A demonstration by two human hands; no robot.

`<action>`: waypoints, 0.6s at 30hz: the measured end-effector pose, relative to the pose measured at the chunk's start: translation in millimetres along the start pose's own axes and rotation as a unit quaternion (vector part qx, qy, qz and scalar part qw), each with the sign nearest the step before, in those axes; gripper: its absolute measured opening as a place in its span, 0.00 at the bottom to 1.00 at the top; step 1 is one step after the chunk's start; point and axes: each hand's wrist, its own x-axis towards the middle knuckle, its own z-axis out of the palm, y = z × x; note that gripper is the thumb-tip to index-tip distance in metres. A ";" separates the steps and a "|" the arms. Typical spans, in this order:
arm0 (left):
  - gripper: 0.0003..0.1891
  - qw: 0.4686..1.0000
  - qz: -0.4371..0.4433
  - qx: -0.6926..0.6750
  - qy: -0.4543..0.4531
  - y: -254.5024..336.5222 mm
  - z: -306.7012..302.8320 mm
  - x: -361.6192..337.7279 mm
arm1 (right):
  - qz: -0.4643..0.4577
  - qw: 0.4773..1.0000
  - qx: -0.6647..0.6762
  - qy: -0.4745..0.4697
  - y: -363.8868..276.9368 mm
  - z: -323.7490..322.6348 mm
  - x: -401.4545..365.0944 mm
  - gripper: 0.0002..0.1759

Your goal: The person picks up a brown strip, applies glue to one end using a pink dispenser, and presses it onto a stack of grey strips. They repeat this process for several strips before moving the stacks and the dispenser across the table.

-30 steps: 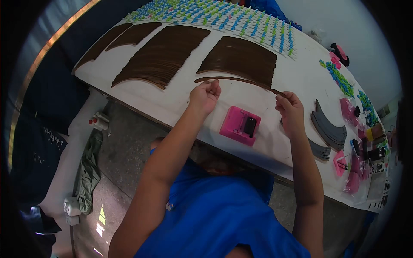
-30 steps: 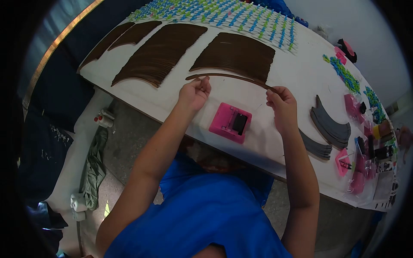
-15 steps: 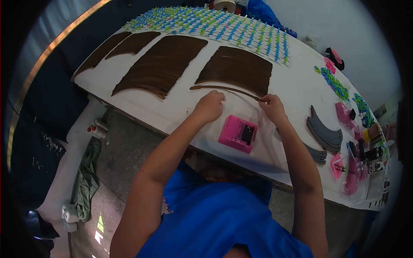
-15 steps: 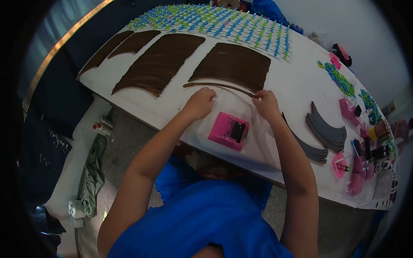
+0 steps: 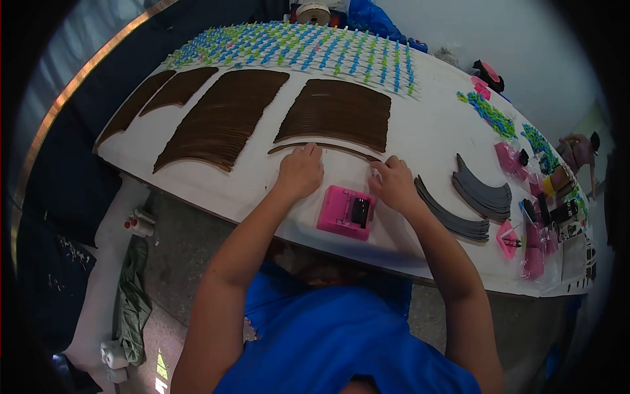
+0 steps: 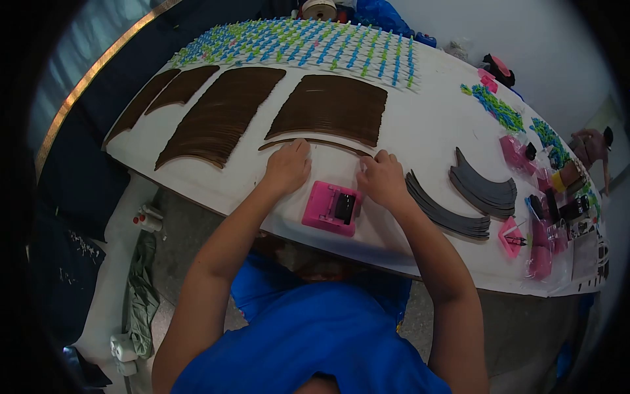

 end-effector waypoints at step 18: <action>0.17 1.000 0.004 0.004 -0.024 -4.3 6.7 17.2 | 0.084 0.995 -0.037 -0.046 -2.6 3.9 14.5 0.29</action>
